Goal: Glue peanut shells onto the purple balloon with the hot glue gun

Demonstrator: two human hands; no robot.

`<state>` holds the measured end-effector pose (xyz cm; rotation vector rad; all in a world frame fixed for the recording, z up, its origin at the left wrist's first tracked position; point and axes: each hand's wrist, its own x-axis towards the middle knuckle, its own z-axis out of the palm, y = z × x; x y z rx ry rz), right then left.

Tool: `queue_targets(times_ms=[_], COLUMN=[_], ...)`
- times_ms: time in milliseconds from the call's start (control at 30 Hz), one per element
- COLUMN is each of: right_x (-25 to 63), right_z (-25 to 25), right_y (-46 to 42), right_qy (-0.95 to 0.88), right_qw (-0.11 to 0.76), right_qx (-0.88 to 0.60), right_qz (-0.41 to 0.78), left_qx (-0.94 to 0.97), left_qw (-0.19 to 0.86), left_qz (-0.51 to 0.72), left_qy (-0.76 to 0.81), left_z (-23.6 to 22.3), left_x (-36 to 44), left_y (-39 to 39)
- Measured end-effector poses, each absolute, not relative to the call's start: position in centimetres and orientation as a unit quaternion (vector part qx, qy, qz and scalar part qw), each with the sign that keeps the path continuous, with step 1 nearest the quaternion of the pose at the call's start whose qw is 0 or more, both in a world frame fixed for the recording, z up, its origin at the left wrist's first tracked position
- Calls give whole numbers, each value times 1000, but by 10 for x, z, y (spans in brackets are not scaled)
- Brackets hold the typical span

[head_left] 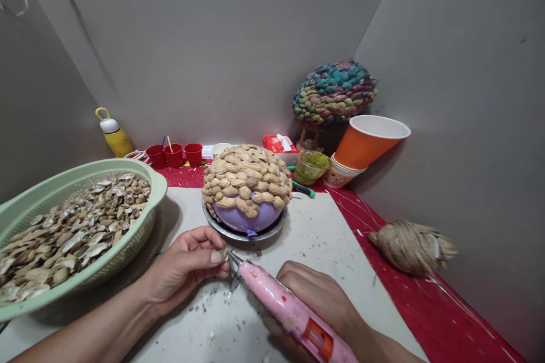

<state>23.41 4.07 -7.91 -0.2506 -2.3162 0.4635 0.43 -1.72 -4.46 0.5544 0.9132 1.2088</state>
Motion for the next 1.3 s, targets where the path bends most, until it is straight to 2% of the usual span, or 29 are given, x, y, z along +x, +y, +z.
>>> queue_targets(times_ms=[867,1067,1300], right_x=[232,227,230], right_z=[-72,-70,-66], right_y=[40,39,39], right_qy=[-915,-906,-920], right_qw=[359,382,355], right_qx=[-108,-116,-112], right_qz=[149,139,123], left_qx=[258,254,250], left_qw=[700,702,700], left_qz=[536,536,541], left_qy=[395,394,393], left_z=[-48,-47,-47], left_x=[2,3,2], left_y=[-15,-15,-15])
